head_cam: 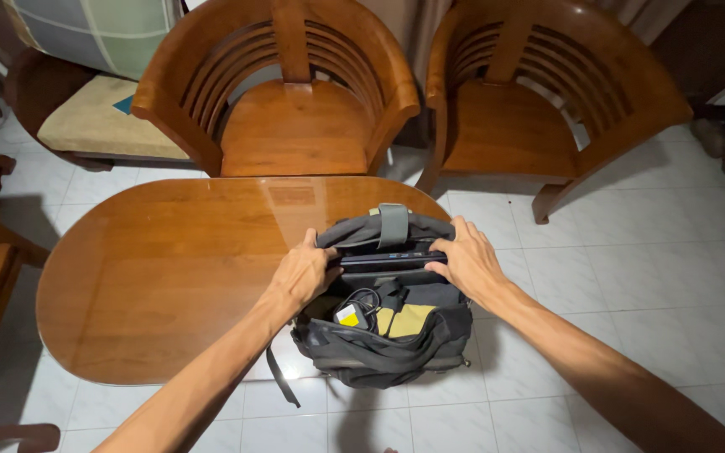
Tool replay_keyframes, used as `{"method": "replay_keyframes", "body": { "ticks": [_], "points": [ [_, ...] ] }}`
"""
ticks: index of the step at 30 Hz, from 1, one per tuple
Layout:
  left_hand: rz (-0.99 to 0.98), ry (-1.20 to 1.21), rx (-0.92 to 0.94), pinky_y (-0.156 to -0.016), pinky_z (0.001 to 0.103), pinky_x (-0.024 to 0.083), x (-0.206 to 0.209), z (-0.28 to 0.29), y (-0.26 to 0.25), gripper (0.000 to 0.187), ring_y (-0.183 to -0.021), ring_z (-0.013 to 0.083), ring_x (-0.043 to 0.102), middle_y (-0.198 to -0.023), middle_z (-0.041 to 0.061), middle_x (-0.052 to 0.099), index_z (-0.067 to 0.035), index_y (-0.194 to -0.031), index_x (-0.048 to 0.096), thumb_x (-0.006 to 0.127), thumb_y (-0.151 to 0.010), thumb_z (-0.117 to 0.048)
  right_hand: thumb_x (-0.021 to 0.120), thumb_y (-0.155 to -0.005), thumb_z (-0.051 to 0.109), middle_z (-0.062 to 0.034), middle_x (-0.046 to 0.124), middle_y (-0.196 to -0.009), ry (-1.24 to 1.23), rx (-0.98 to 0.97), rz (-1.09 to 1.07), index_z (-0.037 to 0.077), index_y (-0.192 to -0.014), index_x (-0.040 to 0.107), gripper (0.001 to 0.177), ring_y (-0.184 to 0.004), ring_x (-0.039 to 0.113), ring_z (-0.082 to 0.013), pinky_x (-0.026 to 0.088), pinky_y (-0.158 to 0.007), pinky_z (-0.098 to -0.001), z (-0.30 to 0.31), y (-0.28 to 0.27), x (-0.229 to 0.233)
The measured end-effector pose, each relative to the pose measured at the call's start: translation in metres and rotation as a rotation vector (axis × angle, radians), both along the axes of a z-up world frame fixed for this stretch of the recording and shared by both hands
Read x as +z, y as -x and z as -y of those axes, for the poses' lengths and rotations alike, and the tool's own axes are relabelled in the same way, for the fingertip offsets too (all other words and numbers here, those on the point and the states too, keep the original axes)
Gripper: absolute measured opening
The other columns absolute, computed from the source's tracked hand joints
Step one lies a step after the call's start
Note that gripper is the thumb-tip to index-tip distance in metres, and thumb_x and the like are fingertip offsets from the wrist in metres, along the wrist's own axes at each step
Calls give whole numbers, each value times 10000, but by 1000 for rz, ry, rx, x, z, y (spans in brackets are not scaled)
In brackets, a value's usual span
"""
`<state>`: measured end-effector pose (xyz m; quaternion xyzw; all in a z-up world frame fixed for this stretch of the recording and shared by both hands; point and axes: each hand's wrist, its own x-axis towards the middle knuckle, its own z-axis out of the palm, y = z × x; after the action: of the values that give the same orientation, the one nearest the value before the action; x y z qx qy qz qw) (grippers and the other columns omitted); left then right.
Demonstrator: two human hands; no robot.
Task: The person unpacks a backpack placed on a wooden table, removing a laptop, a power adapter, and several folded shirts. Each item is taken out and placed on the table or a nearby chair.
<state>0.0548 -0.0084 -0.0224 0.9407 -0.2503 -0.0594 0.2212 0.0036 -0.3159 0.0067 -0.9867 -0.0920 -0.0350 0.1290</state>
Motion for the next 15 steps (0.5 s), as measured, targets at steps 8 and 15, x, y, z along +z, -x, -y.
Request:
{"method": "replay_keyframes", "body": {
  "ticks": [8, 15],
  "points": [
    [31, -152, 53, -799, 506, 552, -3, 5, 5, 294, -1142, 379, 570, -1268, 160, 511, -166, -1105, 739, 766, -838, -287, 863, -710, 276, -222, 529, -1309, -84, 27, 51, 109, -996, 802, 337, -1245, 463, -397, 418, -997, -501, 7, 0, -13],
    [290, 20, 3, -965, 571, 484, 4, 1, 13, 261, -1385, 417, 377, -1401, 144, 470, -173, -964, 822, 814, -720, -265, 878, -669, 222, -206, 482, -1395, -136, 98, 194, 80, -927, 791, 307, -1383, 339, -454, 333, -1070, -553, 7, 12, -6]
  ]
}}
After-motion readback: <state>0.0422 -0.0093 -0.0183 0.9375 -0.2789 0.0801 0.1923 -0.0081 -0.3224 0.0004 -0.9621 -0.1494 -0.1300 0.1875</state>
